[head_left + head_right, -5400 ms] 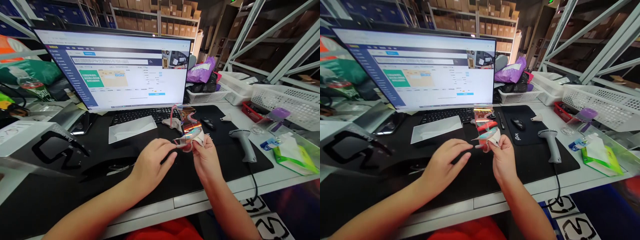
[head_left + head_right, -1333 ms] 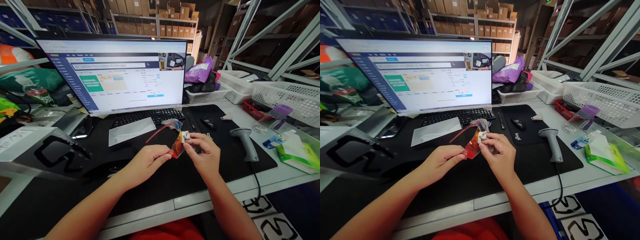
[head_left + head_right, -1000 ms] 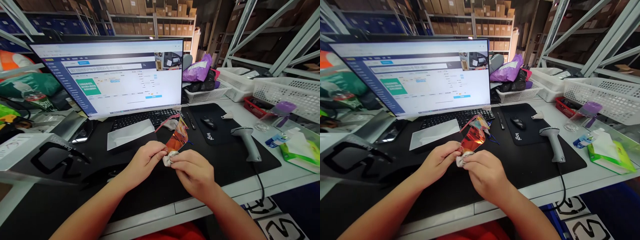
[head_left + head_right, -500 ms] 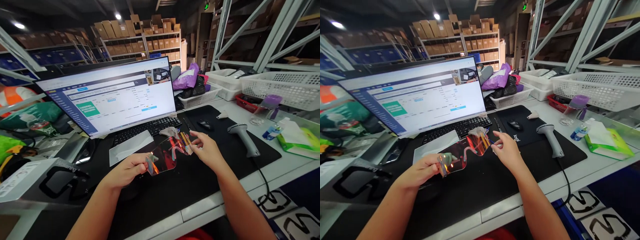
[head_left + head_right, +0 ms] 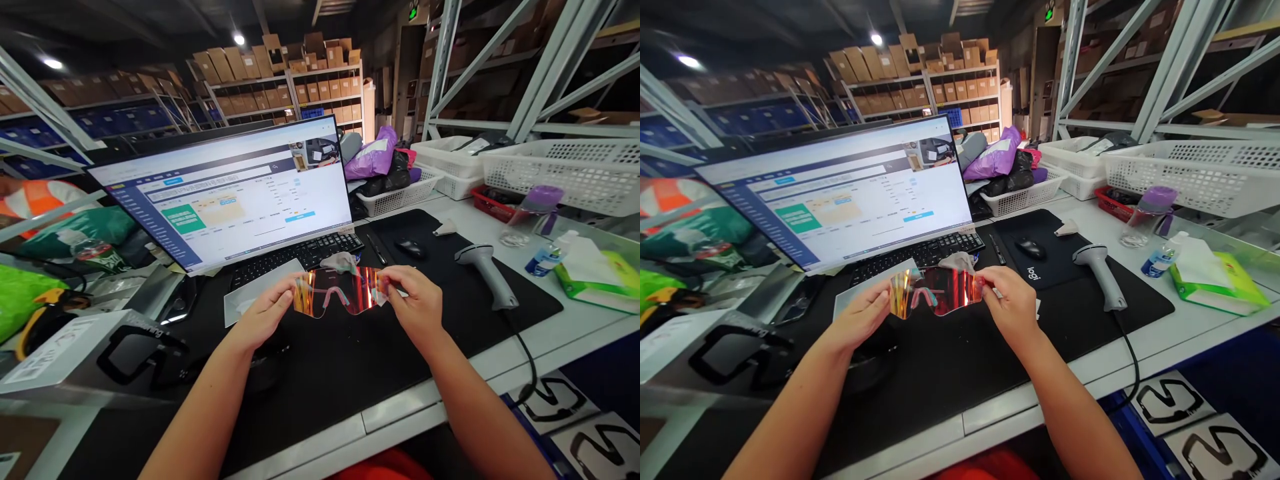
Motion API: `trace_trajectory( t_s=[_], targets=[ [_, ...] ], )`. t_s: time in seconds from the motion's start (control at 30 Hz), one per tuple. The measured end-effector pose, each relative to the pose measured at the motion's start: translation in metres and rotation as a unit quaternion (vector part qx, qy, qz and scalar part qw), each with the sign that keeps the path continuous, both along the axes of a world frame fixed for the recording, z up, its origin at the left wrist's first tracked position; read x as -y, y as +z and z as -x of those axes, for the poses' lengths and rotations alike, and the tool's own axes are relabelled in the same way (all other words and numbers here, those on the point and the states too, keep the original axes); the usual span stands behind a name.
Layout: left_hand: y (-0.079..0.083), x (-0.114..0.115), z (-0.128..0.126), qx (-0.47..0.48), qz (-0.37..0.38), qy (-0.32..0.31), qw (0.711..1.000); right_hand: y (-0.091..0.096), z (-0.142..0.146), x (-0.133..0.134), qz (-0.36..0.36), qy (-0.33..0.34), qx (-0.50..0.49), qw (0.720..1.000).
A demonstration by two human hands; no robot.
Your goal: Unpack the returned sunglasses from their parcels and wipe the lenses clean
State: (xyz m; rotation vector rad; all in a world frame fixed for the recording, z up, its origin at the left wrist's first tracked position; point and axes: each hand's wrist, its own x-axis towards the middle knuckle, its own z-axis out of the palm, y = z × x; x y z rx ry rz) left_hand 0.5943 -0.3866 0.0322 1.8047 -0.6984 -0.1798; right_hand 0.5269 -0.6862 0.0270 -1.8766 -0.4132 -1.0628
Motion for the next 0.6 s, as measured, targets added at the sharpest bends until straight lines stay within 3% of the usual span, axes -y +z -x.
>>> trace_trajectory(
  t_s=[0.17,0.33,0.47,0.6],
  targets=[
    [0.011,0.003,0.001,0.054,-0.042,0.008,0.998,0.000,0.001,0.000,0.036,-0.048,0.079,0.995],
    [0.014,0.015,0.006,0.124,-0.069,0.028,0.990,-0.001,0.002,-0.001,0.052,-0.061,0.082,0.993],
    [0.011,0.023,0.011,0.218,-0.121,0.088,0.965,-0.002,-0.001,-0.005,0.061,-0.046,0.058,0.995],
    [0.010,0.026,0.017,0.326,-0.113,0.144,0.928,-0.010,-0.004,-0.006,0.094,-0.058,0.032,0.993]
  ],
)
